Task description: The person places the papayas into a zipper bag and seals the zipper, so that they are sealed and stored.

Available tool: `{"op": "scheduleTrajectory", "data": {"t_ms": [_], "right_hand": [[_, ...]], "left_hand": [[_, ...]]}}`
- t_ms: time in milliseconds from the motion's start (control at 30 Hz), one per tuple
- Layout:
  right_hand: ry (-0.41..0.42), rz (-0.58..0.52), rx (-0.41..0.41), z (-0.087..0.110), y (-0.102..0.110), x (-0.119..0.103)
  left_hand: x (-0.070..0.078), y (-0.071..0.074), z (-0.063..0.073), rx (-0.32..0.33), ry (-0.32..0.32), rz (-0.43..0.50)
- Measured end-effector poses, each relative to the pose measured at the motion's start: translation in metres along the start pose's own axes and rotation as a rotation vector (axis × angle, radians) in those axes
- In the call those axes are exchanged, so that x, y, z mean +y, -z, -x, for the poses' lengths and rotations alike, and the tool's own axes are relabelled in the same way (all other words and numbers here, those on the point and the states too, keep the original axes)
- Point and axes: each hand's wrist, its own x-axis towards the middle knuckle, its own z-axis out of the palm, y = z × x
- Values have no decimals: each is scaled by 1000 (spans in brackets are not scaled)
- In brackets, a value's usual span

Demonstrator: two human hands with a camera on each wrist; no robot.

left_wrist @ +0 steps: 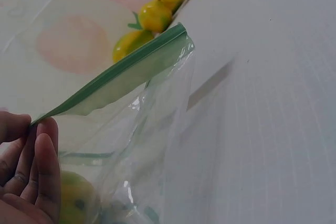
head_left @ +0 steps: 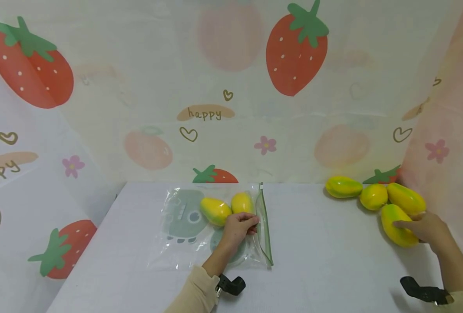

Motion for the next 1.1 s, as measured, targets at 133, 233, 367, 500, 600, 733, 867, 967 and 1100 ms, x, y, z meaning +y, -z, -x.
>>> {"op": "scheduleTrajectory", "data": {"t_ms": [133, 233, 367, 500, 600, 733, 867, 967, 1100], "right_hand": [[20, -31, -6, 3, -2, 1], [41, -55, 0, 5, -4, 1], [20, -109, -8, 8, -6, -2], [-17, -174, -28, 11, -8, -6], [-13, -202, -7, 12, -12, -10], [18, -226, 16, 14, -16, -16], [77, -246, 6, 13, -23, -25], [148, -262, 0, 13, -28, -33], [201, -273, -21, 14, -35, -45]], "left_hand": [[2, -1, 2, 5, 1, 18], [4, -2, 3, 8, -9, 27], [4, -4, 3, 19, -15, 25], [2, -5, 4, 31, -21, -3], [0, -6, 5, 41, -31, -32], [-1, -9, 5, 65, -54, -83], [-2, -11, 6, 93, -110, -171], [-2, -13, 7, 115, -144, -235], [0, -16, 8, 134, -168, -298]]}}
